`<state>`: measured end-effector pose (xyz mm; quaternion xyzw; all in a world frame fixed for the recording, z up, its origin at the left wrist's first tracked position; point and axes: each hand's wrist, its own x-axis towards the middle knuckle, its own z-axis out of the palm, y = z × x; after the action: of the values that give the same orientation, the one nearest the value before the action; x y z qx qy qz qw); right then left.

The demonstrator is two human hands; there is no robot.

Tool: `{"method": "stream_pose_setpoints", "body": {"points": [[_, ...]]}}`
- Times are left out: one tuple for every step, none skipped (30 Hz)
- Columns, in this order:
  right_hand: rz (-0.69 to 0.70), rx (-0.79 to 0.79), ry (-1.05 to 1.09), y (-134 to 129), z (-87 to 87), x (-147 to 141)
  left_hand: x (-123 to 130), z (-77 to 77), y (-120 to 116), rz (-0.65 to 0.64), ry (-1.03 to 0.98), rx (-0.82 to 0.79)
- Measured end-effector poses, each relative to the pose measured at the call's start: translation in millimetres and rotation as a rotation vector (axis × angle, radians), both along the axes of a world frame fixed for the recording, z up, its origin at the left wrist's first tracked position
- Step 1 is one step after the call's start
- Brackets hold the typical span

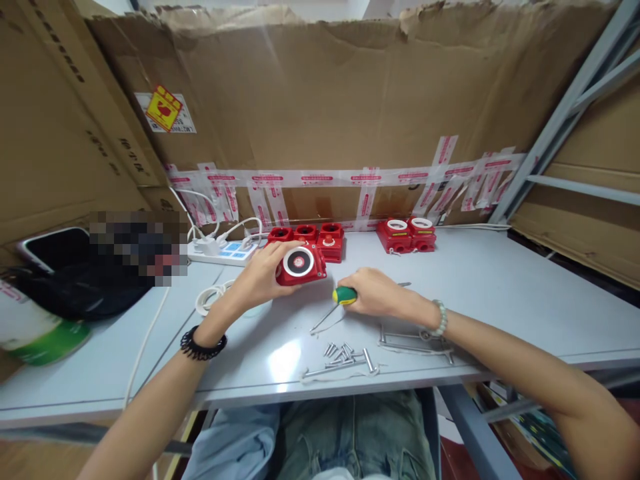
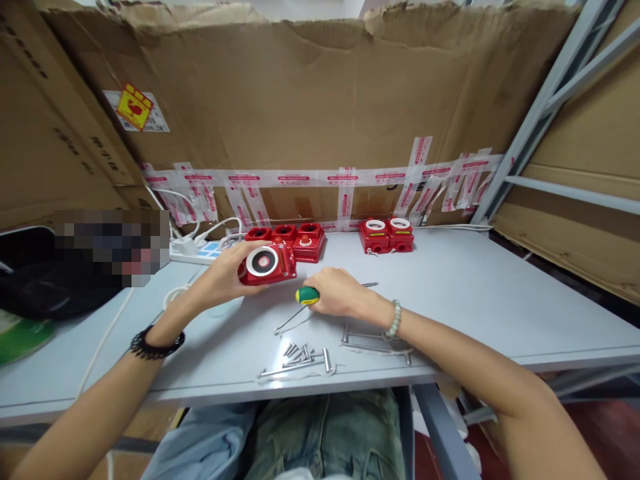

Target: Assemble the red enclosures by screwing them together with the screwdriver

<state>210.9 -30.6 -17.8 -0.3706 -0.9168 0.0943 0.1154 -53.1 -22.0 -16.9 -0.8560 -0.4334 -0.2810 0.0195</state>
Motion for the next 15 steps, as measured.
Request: {"method": "stream_pose_setpoints", "body": {"points": [[0.017, 0.010, -0.057, 3.4, -3.4, -3.0, -0.6, 0.3, 0.3, 0.003, 0.002, -0.002], [0.033, 0.014, -0.104, 6.6, -6.1, -5.5, -0.7, 0.6, 0.3, 0.004, 0.004, -0.003], [0.048, 0.023, -0.149, 9.4, -8.0, -7.4, -0.6, 0.9, 0.3, 0.003, 0.007, -0.003], [0.066, 0.033, -0.196, 11.8, -9.3, -8.6, -0.4, 1.0, 0.3, 0.001, 0.011, -0.003], [0.082, 0.047, -0.240, 13.7, -9.8, -9.2, -0.1, 1.1, 0.3, -0.002, 0.017, -0.004], [0.094, 0.066, -0.281, 15.2, -9.8, -9.1, 0.2, 1.0, 0.3, -0.002, 0.024, -0.006], [0.103, 0.085, -0.317, 16.4, -9.3, -8.2, 0.5, 0.9, 0.4, -0.001, 0.029, -0.010], [0.107, 0.097, -0.344, 17.2, -8.5, -6.3, 0.7, 0.7, 0.4, 0.003, 0.033, -0.017], [0.107, 0.101, -0.361, 17.6, -7.1, -3.2, 0.8, 0.5, 0.4, 0.007, 0.037, -0.025], [0.098, 0.097, -0.367, 17.3, -5.1, 1.3, 1.0, 0.1, 0.3, 0.011, 0.039, -0.033], [0.080, 0.088, -0.365, 16.2, -2.3, 7.3, 1.3, -0.4, 0.1, 0.012, 0.039, -0.041], [0.057, 0.076, -0.362, 13.8, 1.2, 14.7, 1.8, -1.0, -0.3, 0.008, 0.037, -0.049], [0.027, 0.061, -0.351, 9.9, 5.5, 23.3, 2.5, -1.8, -0.7, -0.002, 0.033, -0.056], [-0.006, 0.044, -0.337, 4.4, 10.2, 32.7, 3.6, -2.8, -1.2, -0.013, 0.029, -0.063], [-0.028, 0.027, -0.323, -2.7, 15.0, 42.4, 5.0, -3.8, -1.8, -0.026, 0.027, -0.071]]}}
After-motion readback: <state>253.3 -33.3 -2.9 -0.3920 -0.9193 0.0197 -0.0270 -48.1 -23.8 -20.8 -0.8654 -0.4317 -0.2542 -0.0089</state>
